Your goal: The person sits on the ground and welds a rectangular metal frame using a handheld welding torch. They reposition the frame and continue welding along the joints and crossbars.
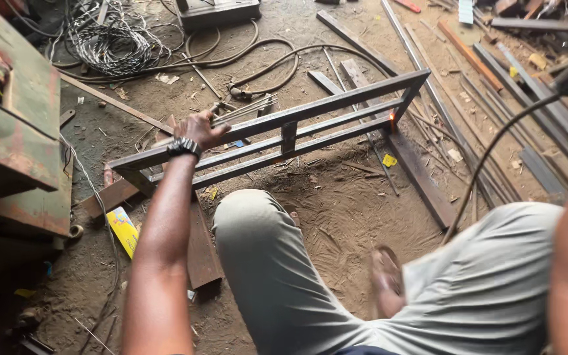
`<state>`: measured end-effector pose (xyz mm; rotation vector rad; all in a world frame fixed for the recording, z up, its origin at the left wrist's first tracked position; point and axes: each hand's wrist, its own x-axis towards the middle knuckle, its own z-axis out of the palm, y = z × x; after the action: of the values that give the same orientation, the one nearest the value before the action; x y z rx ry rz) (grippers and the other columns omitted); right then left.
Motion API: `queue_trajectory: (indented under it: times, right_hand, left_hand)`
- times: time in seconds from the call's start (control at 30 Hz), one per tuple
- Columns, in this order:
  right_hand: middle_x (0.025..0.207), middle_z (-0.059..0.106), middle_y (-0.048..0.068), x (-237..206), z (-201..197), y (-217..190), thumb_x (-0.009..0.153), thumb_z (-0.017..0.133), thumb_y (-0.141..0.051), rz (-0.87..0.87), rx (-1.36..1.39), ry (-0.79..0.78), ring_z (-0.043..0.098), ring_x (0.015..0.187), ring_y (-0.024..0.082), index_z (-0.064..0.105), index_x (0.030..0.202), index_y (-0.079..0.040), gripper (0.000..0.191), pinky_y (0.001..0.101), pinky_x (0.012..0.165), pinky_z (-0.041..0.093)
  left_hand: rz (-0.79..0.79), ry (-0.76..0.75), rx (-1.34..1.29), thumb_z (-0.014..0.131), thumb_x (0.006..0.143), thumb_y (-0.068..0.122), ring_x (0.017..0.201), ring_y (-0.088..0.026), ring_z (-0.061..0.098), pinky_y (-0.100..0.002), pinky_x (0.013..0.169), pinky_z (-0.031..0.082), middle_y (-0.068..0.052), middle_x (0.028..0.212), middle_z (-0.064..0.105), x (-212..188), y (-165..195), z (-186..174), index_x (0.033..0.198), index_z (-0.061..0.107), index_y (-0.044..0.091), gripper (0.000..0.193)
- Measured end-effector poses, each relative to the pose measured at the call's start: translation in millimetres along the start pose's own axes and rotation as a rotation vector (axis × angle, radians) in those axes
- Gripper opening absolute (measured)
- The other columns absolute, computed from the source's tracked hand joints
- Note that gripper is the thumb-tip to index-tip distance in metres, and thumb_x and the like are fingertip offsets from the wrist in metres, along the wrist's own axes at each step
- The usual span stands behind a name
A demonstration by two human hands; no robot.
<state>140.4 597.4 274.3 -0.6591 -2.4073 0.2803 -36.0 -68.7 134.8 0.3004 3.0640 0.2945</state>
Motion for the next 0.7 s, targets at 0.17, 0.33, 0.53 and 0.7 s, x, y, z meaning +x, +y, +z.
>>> queue_trajectory:
  times: [0.17, 0.33, 0.53, 0.7]
  right_hand:
    - [0.092, 0.068, 0.011, -1.7, 47.8, -58.2, 0.092, 0.074, -0.029, -0.029, -0.066, -0.036, 0.067, 0.076, 0.024, 0.064, 0.110, -0.005, 0.032, 0.0415, 0.069, 0.057]
    - [0.088, 0.068, 0.013, -8.2, 99.4, -125.8, 0.088, 0.077, -0.030, -0.114, 0.247, -0.179, 0.067, 0.072, 0.025, 0.063, 0.106, -0.002, 0.036, 0.0421, 0.064, 0.058]
    - [0.091, 0.071, 0.012, -37.9, 131.7, -208.4, 0.081, 0.084, -0.038, -0.310, 0.552, -0.546, 0.066, 0.078, 0.020, 0.070, 0.109, -0.002, 0.048, 0.0377, 0.071, 0.053]
    - [0.091, 0.063, 0.007, -86.3, 135.8, -255.2, 0.076, 0.081, -0.044, -0.366, 0.807, -0.837, 0.060, 0.078, 0.016, 0.060, 0.115, -0.001, 0.061, 0.0324, 0.065, 0.052]
  left_hand:
    - [0.130, 0.114, 0.125, 0.060, 0.094, 0.072, 0.075, -0.024, 0.065, -0.045, 0.068, 0.054, -0.011, 0.085, 0.069, -3.8, 12.8, -48.3, 0.100, 0.071, 0.016, 0.058]
    - [0.130, 0.026, 0.202, 0.052, 0.102, 0.060, 0.076, -0.023, 0.070, -0.042, 0.067, 0.058, -0.008, 0.083, 0.070, -28.4, 31.1, -91.3, 0.102, 0.069, 0.015, 0.048]
    - [0.049, 0.011, 0.258, 0.053, 0.103, 0.057, 0.081, -0.023, 0.069, -0.043, 0.071, 0.058, -0.009, 0.089, 0.070, -61.1, 44.6, -127.1, 0.098, 0.071, 0.016, 0.045]
    - [-0.051, 0.242, 0.057, 0.066, 0.095, 0.054, 0.087, -0.028, 0.071, -0.047, 0.072, 0.057, -0.008, 0.098, 0.071, -90.6, 43.9, -144.2, 0.098, 0.073, 0.013, 0.042]
